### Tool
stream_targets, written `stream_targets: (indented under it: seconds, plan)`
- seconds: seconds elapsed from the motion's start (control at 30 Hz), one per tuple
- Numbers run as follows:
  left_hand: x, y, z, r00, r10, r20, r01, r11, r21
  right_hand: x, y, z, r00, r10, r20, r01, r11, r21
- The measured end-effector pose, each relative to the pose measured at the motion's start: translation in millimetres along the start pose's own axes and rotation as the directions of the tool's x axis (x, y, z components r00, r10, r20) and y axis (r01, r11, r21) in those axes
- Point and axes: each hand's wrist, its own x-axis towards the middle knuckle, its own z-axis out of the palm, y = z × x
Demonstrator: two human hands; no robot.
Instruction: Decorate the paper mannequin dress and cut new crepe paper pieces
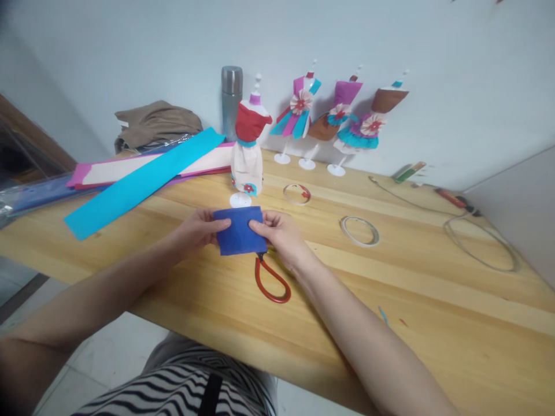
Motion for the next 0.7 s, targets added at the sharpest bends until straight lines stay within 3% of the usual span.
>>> stream_targets:
  seconds: [0.17,0.33,0.57,0.7]
  plan:
    - [1,0,-1.5,0.996,0.062,-0.063,-0.056,0.994,0.092,1,-2,1,0.999,-0.029,0.018,0.03,0.999,-0.039]
    - [-3,3,3.4,0.992,0.12,-0.033,-0.114,0.983,0.141,-7,-12,3,0.995,-0.049,0.083,0.058,0.993,-0.106]
    - [-2,1,4.7,0.967,0.153,-0.205,-0.168,0.984,-0.055,-5,-8,-1,0.997,-0.038,0.067,0.042,0.997,-0.063]
    - [-2,3,4.1,0.978,0.111,-0.174,-0.128,0.987,-0.092,0,-6,-3,0.998,-0.061,-0.006,0.06,0.994,-0.094]
